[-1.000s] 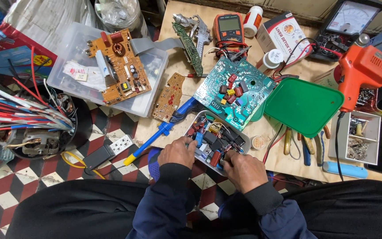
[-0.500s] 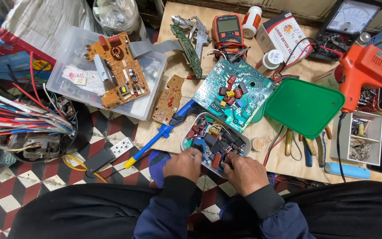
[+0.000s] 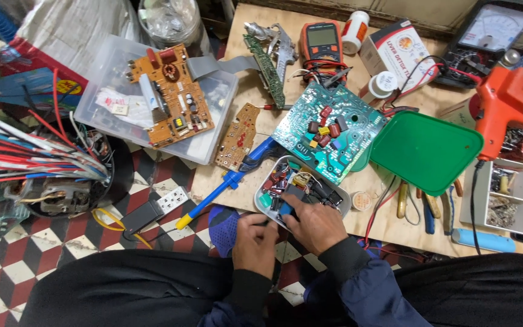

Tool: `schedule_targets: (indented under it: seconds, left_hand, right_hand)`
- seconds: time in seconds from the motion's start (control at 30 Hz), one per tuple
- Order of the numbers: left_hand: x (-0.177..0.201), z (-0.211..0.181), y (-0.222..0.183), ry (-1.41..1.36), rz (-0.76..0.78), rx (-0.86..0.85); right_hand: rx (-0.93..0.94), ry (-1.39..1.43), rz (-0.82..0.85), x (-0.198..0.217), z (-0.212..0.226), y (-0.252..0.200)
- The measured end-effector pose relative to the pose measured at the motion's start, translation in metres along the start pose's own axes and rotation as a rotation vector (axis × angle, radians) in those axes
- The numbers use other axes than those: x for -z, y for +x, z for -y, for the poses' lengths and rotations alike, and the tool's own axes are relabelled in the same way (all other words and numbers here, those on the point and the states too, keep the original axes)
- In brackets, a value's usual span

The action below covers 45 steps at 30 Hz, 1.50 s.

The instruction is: Organizing and inspecting electronic components and circuit boards on a floor-based workspace.

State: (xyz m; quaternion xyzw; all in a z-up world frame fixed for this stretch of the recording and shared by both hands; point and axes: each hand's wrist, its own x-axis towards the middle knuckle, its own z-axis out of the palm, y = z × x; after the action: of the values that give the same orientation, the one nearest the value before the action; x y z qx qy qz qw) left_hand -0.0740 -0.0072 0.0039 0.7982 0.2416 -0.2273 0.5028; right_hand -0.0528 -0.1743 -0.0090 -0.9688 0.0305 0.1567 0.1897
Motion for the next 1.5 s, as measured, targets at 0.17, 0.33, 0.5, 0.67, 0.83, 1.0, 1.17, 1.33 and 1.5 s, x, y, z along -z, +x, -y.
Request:
schedule_targets:
  seconds: [0.17,0.33,0.5,0.67,0.83,1.0,1.17,1.33,1.5]
  left_hand:
    - [-0.008,0.007,0.023,-0.444,-0.043,0.118]
    - [-0.009,-0.002,0.019,-0.443,0.014,0.108]
    - [-0.016,0.009,0.026,-0.469,0.081,0.186]
    - [-0.010,-0.004,0.019,-0.430,0.084,0.198]
    - [-0.018,0.008,0.026,-0.184,-0.082,-0.072]
    - [-0.020,0.003,0.035,-0.068,-0.317,-0.367]
    - [-0.032,0.018,0.051,-0.049,-0.365,-0.506]
    - [-0.036,0.026,0.061,-0.350,-0.200,-0.227]
    - [-0.036,0.024,0.061,-0.408,-0.160,-0.181]
  right_hand:
    - [-0.123,-0.139,0.118,0.011,-0.003,-0.012]
    - [-0.100,-0.181,0.085,0.028,0.008,-0.015]
    - [0.017,-0.066,0.099,0.000,0.008,0.010]
    - [0.031,-0.019,0.161,0.008,0.009,0.006]
    - [-0.166,0.073,-0.016,0.017,0.023,0.021]
    - [-0.070,-0.038,0.117,0.004,0.009,0.026]
    - [-0.098,0.168,-0.143,0.014,0.016,0.029]
    - [-0.010,0.023,-0.071,-0.002,0.012,0.039]
    - [-0.019,-0.068,-0.017,-0.013,0.005,0.019]
